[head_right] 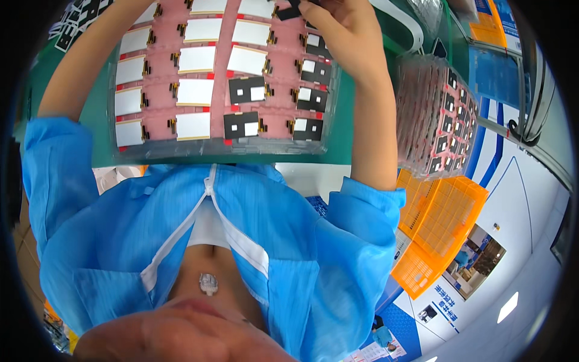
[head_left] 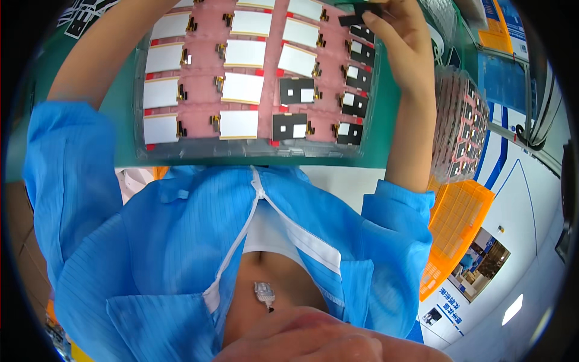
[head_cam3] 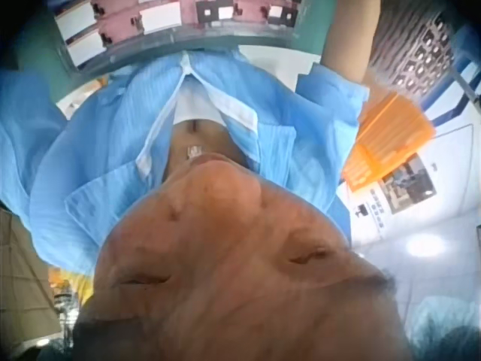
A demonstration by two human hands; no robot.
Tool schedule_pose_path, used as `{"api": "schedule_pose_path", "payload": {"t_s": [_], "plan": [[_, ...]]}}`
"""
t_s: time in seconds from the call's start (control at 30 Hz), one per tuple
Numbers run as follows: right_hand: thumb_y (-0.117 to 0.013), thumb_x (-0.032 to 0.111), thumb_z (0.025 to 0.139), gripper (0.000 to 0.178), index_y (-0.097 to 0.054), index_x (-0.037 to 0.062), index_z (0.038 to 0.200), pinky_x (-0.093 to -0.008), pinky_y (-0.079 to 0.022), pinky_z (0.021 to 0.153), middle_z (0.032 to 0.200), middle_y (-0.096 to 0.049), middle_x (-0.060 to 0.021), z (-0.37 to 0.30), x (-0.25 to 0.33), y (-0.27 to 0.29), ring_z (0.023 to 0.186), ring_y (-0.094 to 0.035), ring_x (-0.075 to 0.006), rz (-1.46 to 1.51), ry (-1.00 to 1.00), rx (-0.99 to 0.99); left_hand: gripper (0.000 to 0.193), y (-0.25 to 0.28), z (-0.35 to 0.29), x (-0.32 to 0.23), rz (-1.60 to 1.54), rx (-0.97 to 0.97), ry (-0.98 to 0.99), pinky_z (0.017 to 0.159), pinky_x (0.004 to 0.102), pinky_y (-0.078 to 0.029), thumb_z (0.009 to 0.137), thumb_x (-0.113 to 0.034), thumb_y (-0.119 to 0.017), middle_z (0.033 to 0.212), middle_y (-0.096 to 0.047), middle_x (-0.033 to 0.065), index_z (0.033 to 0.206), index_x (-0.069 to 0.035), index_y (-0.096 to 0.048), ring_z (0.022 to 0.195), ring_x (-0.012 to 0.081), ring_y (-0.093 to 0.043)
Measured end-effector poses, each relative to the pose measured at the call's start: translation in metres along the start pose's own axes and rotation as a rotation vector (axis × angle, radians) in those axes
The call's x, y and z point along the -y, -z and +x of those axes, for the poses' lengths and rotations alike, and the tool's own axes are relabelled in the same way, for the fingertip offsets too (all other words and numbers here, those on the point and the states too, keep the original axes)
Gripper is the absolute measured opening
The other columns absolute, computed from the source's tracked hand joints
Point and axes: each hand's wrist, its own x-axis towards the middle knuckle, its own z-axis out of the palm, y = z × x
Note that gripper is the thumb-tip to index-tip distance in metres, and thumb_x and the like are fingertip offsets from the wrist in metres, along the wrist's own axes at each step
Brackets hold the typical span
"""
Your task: Assembling small electronic modules by applying component parts from a sheet to units in a tray.
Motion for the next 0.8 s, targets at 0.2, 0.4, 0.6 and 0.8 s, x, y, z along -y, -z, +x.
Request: {"api": "schedule_pose_path", "payload": {"t_s": [0.2, 0.4, 0.6, 0.8], "plan": [[-0.063, -0.01, 0.083, 0.047, -0.062, 0.0028, 0.129, -0.0219, -0.046, 0.075, 0.101, -0.064, -0.0018, -0.041, 0.036, -0.011, 0.087, -0.057, -0.007, -0.431, -0.047, -0.065, 0.01, 0.0, -0.079, -0.065, -0.148, 0.04, -0.259, 0.077, 0.0417, -0.05, 0.073, -0.011, -0.073, 0.087, -0.065, 0.0128, 0.081, -0.006, -0.07, 0.087, 0.0328, -0.063], [-0.07, -0.009, 0.077, 0.06, -0.059, 0.0064, 0.134, -0.0213, -0.046, 0.072, 0.097, -0.068, -0.001, -0.044, 0.035, -0.032, 0.081, -0.058, -0.0061, -0.493, 0.023, -0.04, 0.024, -0.029, -0.107, -0.062, -0.551, -0.272, -0.636, 0.08, 0.0423, -0.049, 0.071, -0.016, -0.077, 0.095, -0.064, 0.0113, 0.091, -0.007, -0.069, 0.092, 0.0329, -0.062], [-0.07, -0.005, 0.084, 0.018, -0.065, -0.0014, 0.101, -0.02, -0.045, 0.07, 0.09, -0.062, 0.0003, -0.055, 0.022, -0.024, 0.08, -0.055, -0.0061, -0.213, -0.257, -0.068, 0.03, -0.034, -0.106, -0.071, -0.586, -0.24, -0.563, 0.082, 0.0427, -0.049, 0.07, -0.016, -0.079, 0.097, -0.063, 0.0131, 0.096, -0.005, -0.069, 0.094, 0.0341, -0.061], [-0.067, -0.007, 0.086, 0.013, -0.065, -0.0007, 0.098, -0.0199, -0.045, 0.07, 0.087, -0.059, 0.0001, -0.052, 0.018, -0.032, 0.079, -0.055, -0.0065, -0.079, -0.05, -0.066, 0.031, -0.023, -0.108, -0.085, -0.078, 0.104, -0.101, 0.083, 0.0426, -0.049, 0.071, -0.016, -0.08, 0.097, -0.062, 0.014, 0.096, -0.003, -0.068, 0.096, 0.0348, -0.06]]}}
